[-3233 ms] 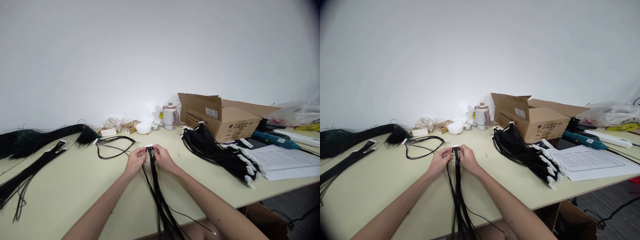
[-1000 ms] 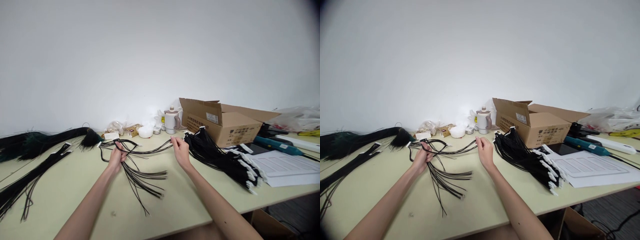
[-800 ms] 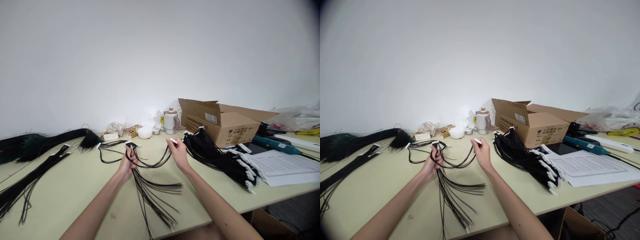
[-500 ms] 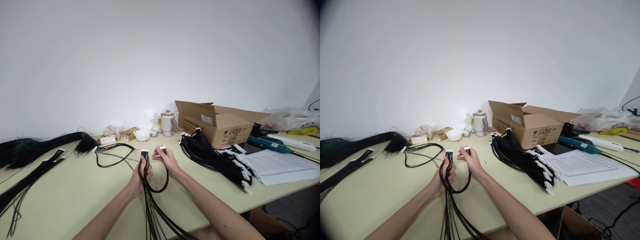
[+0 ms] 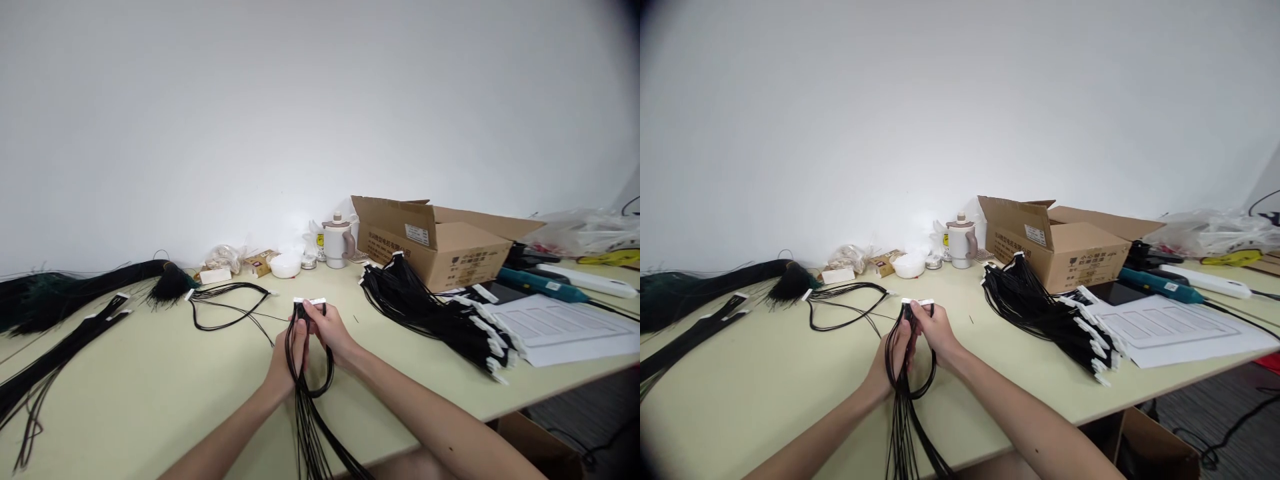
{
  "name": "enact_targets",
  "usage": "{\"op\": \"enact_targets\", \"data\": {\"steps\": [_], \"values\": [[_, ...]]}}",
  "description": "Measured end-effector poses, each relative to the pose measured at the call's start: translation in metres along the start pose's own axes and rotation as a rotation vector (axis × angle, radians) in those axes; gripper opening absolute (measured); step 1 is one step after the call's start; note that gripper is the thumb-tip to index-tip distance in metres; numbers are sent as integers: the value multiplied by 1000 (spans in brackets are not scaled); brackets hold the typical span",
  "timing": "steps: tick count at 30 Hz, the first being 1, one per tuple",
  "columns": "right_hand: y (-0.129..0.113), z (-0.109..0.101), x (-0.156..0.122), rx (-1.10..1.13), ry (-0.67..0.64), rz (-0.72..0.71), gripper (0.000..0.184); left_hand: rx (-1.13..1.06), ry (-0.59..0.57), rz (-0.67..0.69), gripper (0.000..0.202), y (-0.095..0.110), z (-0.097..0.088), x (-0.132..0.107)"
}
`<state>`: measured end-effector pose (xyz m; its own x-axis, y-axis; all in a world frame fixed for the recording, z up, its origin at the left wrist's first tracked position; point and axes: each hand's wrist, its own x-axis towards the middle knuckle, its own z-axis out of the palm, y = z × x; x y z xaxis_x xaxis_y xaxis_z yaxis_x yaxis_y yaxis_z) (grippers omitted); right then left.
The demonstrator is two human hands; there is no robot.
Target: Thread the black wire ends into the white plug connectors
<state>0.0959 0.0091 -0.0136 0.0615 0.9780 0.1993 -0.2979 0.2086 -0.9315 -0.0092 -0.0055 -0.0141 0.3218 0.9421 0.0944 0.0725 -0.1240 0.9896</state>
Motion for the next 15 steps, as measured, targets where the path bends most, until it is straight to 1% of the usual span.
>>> {"op": "enact_targets", "data": {"steps": [2, 3, 4, 5, 6, 7, 9, 11, 12, 13, 15], "values": [[-3, -3, 3, 125, 71, 23, 45, 196, 75, 230, 39, 6, -7, -2], [-5, -5, 5, 178, 115, 33, 45, 265, 92, 329, 38, 9, -11, -3], [-6, -6, 6, 206, 155, 48, 46, 309, 95, 398, 37, 13, -14, -4], [-7, -7, 6, 211, 191, 66, 47, 317, 84, 430, 37, 15, -16, -4], [-7, -7, 7, 196, 215, 82, 48, 279, 66, 428, 38, 18, -17, -4], [-6, -7, 7, 168, 226, 93, 49, 192, 45, 401, 42, 19, -18, -3], [-3, -6, 7, 118, 215, 93, 50, -76, 19, 327, 52, 19, -17, 3], [1, -3, 5, 74, 174, 72, 49, -309, 47, 298, 58, 16, -18, 12], [2, -1, 4, 42, 140, 67, 48, -343, 80, 309, 60, 15, -21, 18], [3, 0, 2, 7, 97, 63, 48, -307, 136, 318, 63, 13, -24, 24], [3, 3, -1, -89, -17, 53, 46, -85, 231, 361, 67, 11, -34, 33]]}}
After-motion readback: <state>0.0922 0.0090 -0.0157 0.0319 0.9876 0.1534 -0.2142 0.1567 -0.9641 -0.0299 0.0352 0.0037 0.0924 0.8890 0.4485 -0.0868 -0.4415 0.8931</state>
